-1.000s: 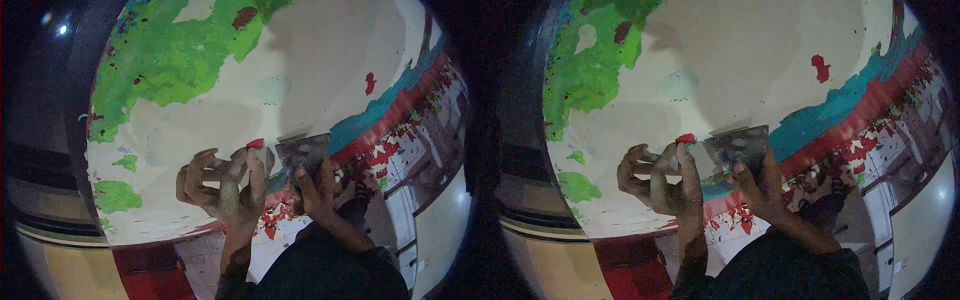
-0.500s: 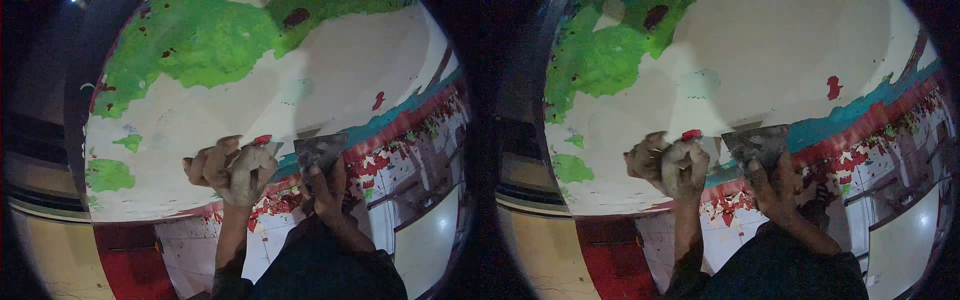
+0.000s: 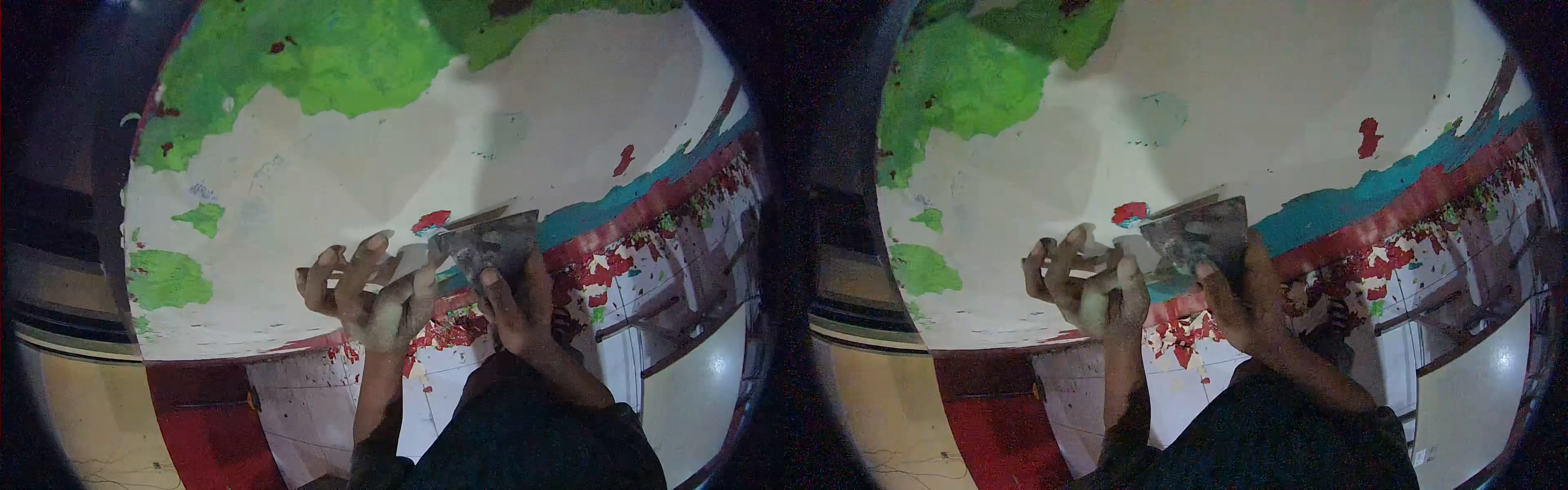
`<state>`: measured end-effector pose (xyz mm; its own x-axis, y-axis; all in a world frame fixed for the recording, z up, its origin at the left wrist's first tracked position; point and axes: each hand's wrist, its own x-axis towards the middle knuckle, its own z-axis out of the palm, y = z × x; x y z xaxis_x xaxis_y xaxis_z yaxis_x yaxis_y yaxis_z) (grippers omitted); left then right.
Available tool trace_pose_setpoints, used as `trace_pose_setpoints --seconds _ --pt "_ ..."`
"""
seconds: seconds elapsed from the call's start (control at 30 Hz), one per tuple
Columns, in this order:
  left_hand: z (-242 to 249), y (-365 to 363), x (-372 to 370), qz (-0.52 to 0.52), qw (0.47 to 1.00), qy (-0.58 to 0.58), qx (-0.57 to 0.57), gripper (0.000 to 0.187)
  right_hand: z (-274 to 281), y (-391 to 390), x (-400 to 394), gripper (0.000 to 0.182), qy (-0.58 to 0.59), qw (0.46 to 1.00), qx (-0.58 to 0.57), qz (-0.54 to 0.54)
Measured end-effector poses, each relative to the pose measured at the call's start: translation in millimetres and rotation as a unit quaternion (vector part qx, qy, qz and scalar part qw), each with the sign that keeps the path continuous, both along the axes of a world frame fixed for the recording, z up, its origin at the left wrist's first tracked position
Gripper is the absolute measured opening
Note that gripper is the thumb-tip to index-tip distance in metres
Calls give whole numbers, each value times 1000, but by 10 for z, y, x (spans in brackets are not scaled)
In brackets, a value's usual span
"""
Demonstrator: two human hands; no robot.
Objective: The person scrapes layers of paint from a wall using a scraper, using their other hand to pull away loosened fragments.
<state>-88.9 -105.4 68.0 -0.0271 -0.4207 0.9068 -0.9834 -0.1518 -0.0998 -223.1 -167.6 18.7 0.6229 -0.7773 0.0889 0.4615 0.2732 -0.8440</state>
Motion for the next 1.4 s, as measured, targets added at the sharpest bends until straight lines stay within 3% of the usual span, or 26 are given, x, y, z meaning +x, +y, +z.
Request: trace_pose_setpoints --seconds 0.17,0.27,0.37,0.67,0.8,0.87,1.0,1.07,1.2,1.3,1.4 --pt "126 -44 98 -8 998 -60 8 9 57 106 137 35 -54 995 84 3" --pt "185 -27 218 -13 992 -124 28 10 57 104 139 35 3 997 71 28" --pt "178 -35 261 -16 989 -143 22 12 -6 137 223 33 -49 997 52 3" --pt "174 -105 220 6 981 -195 10 11 -35 177 324 28 -67 996 -2 -60" --pt "169 -106 245 16 973 -229 15 11 36 206 348 29 -79 994 36 -65" --pt "117 -105 295 17 972 -233 9 13 37 216 336 31 -85 994 59 -39" --pt "157 -106 302 -9 968 -250 16 19 -1 219 427 33 -102 990 15 -92" --pt "157 -100 300 -5 967 -252 20 19 10 219 378 34 -122 991 41 -45" --pt "196 -67 297 22 962 -270 44 20 -19 226 389 34 -123 991 24 -52" --pt "127 -186 312 -16 975 -217 -51 8 -9 220 396 34 -117 990 -8 -80" --pt "124 -215 309 -18 974 -219 -63 9 -9 212 375 33 -102 992 -2 -71"
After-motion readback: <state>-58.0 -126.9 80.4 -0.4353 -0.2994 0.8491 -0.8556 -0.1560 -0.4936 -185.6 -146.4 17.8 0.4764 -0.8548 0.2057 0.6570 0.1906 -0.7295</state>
